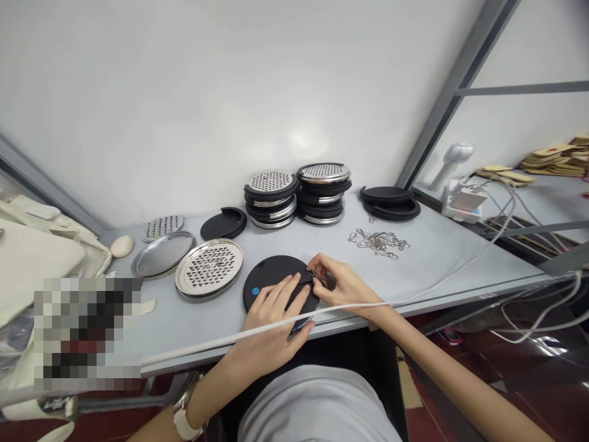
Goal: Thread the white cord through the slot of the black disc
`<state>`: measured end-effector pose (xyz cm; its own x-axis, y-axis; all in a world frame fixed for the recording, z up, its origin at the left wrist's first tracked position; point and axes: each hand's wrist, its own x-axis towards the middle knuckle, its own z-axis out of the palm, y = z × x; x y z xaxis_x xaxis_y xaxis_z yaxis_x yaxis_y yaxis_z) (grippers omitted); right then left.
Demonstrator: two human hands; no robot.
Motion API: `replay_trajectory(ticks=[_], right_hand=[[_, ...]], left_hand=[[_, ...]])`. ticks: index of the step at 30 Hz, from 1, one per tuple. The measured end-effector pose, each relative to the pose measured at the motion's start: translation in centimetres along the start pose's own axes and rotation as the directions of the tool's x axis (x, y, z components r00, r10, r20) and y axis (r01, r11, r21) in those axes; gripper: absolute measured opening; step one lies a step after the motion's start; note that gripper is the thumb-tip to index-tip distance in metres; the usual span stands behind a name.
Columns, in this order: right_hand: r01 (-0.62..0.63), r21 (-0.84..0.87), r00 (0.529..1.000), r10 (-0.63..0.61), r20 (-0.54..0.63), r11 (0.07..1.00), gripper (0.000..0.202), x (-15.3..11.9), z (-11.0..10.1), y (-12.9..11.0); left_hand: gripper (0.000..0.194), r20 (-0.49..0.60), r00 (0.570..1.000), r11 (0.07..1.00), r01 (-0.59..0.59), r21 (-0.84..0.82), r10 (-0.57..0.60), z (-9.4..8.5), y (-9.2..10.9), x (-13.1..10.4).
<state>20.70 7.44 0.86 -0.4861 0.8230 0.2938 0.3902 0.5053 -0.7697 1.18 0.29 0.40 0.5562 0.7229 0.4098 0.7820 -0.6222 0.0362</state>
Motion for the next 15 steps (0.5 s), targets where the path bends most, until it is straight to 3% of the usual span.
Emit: replay_trajectory(ticks=[15], right_hand=[[-0.016, -0.005, 1.000, 0.016, 0.004, 1.000, 0.014, 0.03, 0.06, 0.18]], left_hand=[[0.048, -0.007, 1.000, 1.000, -0.004, 0.013, 0.004, -0.02, 0.02, -0.02]])
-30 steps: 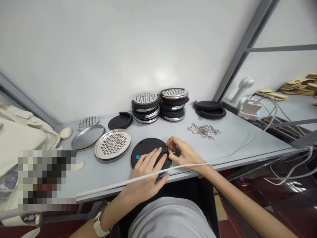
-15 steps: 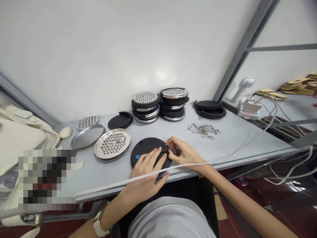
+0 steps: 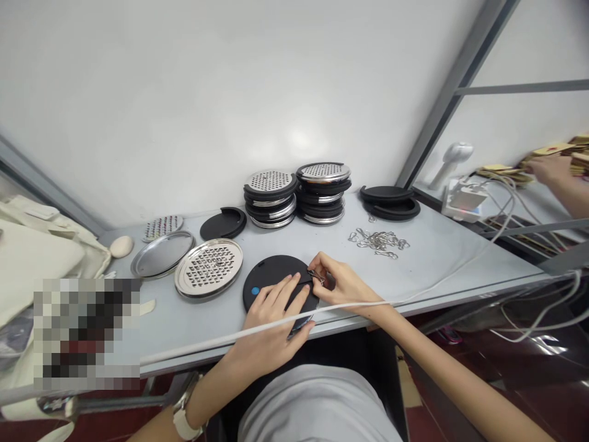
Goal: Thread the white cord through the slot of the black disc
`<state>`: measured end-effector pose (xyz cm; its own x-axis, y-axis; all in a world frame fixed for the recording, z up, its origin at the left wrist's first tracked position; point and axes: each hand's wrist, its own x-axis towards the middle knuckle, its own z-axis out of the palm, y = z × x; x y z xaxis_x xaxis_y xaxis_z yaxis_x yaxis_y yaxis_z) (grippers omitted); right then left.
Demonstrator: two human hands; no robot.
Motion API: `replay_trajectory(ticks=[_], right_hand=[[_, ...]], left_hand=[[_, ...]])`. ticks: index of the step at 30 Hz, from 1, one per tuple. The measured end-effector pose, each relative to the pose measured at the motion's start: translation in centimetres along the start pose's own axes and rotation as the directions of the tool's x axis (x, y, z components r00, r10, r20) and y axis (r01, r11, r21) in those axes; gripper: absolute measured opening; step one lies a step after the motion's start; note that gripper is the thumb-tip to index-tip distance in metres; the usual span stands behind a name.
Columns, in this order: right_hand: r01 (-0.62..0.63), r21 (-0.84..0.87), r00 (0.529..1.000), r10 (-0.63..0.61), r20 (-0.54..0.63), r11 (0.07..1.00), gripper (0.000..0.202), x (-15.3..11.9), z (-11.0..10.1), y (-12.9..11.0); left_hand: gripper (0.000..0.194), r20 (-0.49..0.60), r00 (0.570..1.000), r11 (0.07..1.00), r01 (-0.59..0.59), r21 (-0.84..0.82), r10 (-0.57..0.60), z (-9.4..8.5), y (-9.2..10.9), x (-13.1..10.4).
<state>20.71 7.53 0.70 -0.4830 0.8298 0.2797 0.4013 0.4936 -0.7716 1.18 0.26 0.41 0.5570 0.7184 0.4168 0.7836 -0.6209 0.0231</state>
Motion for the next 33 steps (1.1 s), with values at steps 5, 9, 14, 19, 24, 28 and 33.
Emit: replay_trajectory(ticks=[5, 9, 14, 19, 24, 28, 33], right_hand=[[0.011, 0.001, 1.000, -0.011, 0.000, 1.000, 0.013, -0.03, -0.05, -0.13], [0.032, -0.017, 0.999, -0.032, 0.009, 0.999, 0.008, -0.09, -0.07, -0.10], [0.060, -0.045, 0.998, -0.060, 0.009, 0.997, 0.007, -0.05, -0.04, 0.04], [0.115, -0.059, 0.993, -0.115, -0.004, 0.992, 0.008, 0.01, -0.26, -0.12], [0.135, -0.055, 0.990, -0.137, -0.035, 0.989, 0.014, -0.02, -0.41, -0.28], [0.151, -0.060, 0.987, -0.154, -0.040, 0.987, 0.018, 0.01, -0.26, -0.13], [0.115, -0.085, 0.988, -0.123, -0.097, 0.990, 0.017, 0.14, -0.05, 0.28]], left_hand=[[0.048, 0.000, 1.000, 1.000, 0.002, -0.003, -0.002, 0.03, -0.04, 0.08], [0.048, 0.000, 1.000, 1.000, -0.001, -0.003, 0.001, 0.01, -0.05, 0.02], [0.048, -0.003, 1.000, 1.000, -0.001, 0.000, 0.001, 0.08, -0.12, -0.05], [0.048, -0.004, 1.000, 1.000, 0.000, 0.000, 0.000, 0.14, -0.10, 0.06], [0.047, -0.017, 1.000, 1.000, -0.007, -0.008, 0.007, 0.06, -0.07, -0.01], [0.047, -0.024, 1.000, 1.000, 0.000, -0.007, 0.000, 0.11, -0.05, -0.06], [0.047, -0.016, 1.000, 1.000, 0.008, -0.007, -0.008, 0.16, -0.03, -0.01]])
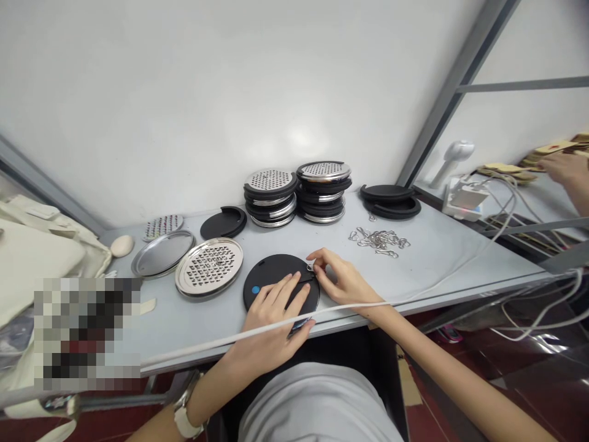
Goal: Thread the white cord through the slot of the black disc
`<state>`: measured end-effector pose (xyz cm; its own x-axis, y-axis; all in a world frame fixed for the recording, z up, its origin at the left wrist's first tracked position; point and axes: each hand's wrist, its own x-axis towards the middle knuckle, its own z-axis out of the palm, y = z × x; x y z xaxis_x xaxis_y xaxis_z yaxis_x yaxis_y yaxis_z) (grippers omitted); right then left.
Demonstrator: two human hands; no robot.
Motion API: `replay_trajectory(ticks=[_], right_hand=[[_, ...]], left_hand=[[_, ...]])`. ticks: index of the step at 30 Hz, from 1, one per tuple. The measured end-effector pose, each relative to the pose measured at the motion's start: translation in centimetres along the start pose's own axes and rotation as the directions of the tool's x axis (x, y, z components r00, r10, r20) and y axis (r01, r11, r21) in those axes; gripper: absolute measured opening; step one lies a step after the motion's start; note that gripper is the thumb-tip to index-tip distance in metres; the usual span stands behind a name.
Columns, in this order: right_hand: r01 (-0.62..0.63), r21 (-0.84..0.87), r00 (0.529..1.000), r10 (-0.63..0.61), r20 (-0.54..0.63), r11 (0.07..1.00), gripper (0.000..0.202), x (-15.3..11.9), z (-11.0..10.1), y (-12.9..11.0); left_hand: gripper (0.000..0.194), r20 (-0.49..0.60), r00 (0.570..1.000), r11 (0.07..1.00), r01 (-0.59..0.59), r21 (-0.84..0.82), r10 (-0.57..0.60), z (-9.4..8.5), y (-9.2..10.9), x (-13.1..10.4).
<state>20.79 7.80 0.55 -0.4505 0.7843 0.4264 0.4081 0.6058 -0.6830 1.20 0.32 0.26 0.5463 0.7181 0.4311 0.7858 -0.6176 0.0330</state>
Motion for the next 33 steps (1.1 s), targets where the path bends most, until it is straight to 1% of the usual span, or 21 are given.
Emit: replay_trajectory(ticks=[8, 12, 17, 20, 24, 27, 33], right_hand=[[-0.004, 0.029, 0.994, 0.007, -0.107, 1.000, 0.013, 0.08, -0.16, 0.04], [-0.020, 0.036, 0.995, 0.024, -0.096, 0.999, 0.012, 0.11, -0.18, 0.01], [-0.017, 0.010, 0.993, 0.018, -0.114, 1.000, 0.011, 0.15, -0.06, 0.27], [-0.041, 0.022, 0.995, 0.043, -0.088, 0.999, 0.012, 0.16, -0.06, 0.34], [-0.092, 0.057, 0.996, 0.093, -0.012, 0.994, 0.013, 0.33, -0.09, 0.21], [-0.138, 0.079, 0.990, 0.138, 0.008, 0.987, 0.014, 0.52, -0.05, 0.15], [-0.123, 0.091, 0.991, 0.116, 0.072, 0.988, 0.015, 0.45, -0.11, 0.23]], left_hand=[[0.047, 0.003, 1.000, 1.000, -0.002, -0.004, 0.002, -0.12, 0.01, 0.00], [0.047, -0.007, 1.000, 1.000, -0.006, -0.010, 0.005, -0.19, 0.03, 0.07], [0.046, 0.002, 1.000, 1.000, 0.000, -0.013, 0.000, -0.24, 0.10, 0.09], [0.046, -0.001, 1.000, 1.000, -0.002, -0.002, 0.002, -0.23, 0.12, 0.10], [0.046, 0.004, 1.000, 1.000, -0.005, 0.009, 0.005, -0.14, 0.08, 0.08], [0.047, 0.007, 1.000, 1.000, -0.006, 0.000, 0.006, -0.09, 0.05, 0.05], [0.046, -0.006, 1.000, 1.000, -0.009, 0.002, 0.009, -0.11, 0.01, 0.08]])
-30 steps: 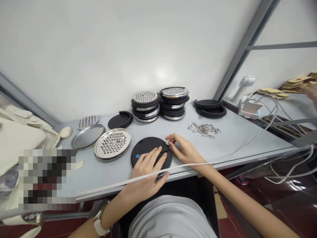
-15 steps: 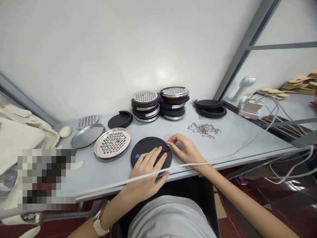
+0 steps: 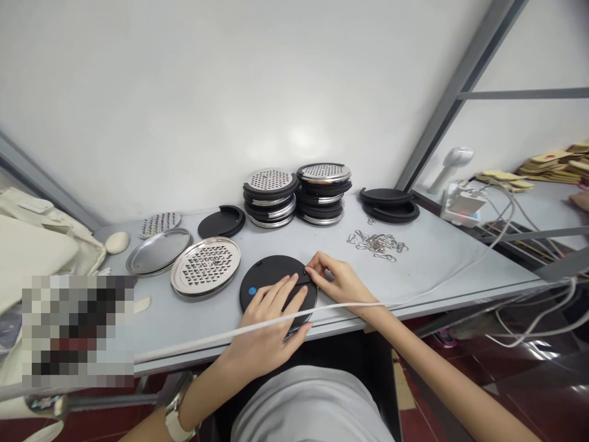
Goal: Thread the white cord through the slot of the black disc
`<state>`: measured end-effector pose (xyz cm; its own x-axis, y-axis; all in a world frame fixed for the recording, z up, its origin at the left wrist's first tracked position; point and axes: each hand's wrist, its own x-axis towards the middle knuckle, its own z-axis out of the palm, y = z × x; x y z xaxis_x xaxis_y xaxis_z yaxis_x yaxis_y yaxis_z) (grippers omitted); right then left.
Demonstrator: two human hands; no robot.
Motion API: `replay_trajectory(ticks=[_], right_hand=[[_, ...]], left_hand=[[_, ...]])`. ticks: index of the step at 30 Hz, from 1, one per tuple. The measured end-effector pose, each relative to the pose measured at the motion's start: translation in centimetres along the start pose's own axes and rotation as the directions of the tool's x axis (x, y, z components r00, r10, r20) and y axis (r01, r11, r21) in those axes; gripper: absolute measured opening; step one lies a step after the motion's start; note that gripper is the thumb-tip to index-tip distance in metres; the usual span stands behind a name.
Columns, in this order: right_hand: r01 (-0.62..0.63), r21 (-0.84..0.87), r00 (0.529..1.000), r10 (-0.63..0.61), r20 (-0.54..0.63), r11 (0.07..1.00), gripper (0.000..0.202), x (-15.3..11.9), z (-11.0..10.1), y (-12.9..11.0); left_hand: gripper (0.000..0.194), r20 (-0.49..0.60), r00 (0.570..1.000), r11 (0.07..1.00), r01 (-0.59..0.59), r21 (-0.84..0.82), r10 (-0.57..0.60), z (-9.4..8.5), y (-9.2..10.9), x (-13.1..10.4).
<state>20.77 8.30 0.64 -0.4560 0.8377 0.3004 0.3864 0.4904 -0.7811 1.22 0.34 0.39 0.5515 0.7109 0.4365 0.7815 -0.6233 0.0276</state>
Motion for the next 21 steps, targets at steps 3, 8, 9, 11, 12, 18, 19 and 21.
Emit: replay_trajectory(ticks=[3, 8, 9, 11, 12, 18, 19, 21], right_hand=[[0.005, -0.017, 1.000, -0.005, 0.013, 1.000, 0.015, -0.20, -0.04, 0.11], [-0.001, -0.017, 1.000, 0.001, 0.019, 1.000, 0.012, -0.38, 0.07, 0.30], [-0.003, -0.014, 1.000, 0.004, 0.021, 1.000, 0.011, -0.40, 0.09, 0.30], [-0.006, -0.011, 1.000, 0.006, 0.028, 1.000, 0.010, -0.44, 0.14, 0.25], [-0.006, -0.012, 0.999, 0.006, 0.032, 1.000, 0.010, -0.47, 0.16, 0.21], [-0.004, -0.017, 0.999, 0.005, 0.049, 1.000, 0.007, -0.66, 0.14, -0.19], [-0.003, -0.018, 0.999, 0.004, 0.052, 1.000, 0.007, -0.69, 0.12, -0.26], [-0.003, -0.024, 0.998, 0.004, 0.056, 1.000, 0.008, -0.75, 0.10, -0.38]], left_hand=[[0.047, -0.010, 1.000, 1.000, 0.001, 0.000, -0.001, -0.05, 0.05, 0.00], [0.046, -0.004, 1.000, 1.000, 0.007, -0.002, -0.007, -0.02, 0.09, -0.06], [0.046, 0.000, 1.000, 1.000, 0.007, -0.002, -0.007, 0.00, 0.08, -0.07], [0.047, 0.003, 1.000, 1.000, 0.004, -0.006, -0.004, 0.01, 0.05, -0.06], [0.047, 0.001, 1.000, 1.000, 0.001, -0.008, -0.001, 0.01, 0.03, -0.05], [0.047, -0.019, 1.000, 1.000, 0.003, -0.009, -0.003, -0.08, 0.06, 0.02], [0.047, -0.017, 1.000, 1.000, 0.002, -0.009, -0.002, -0.10, 0.07, 0.02], [0.048, -0.011, 1.000, 1.000, 0.001, -0.008, -0.002, -0.11, 0.05, -0.01]])
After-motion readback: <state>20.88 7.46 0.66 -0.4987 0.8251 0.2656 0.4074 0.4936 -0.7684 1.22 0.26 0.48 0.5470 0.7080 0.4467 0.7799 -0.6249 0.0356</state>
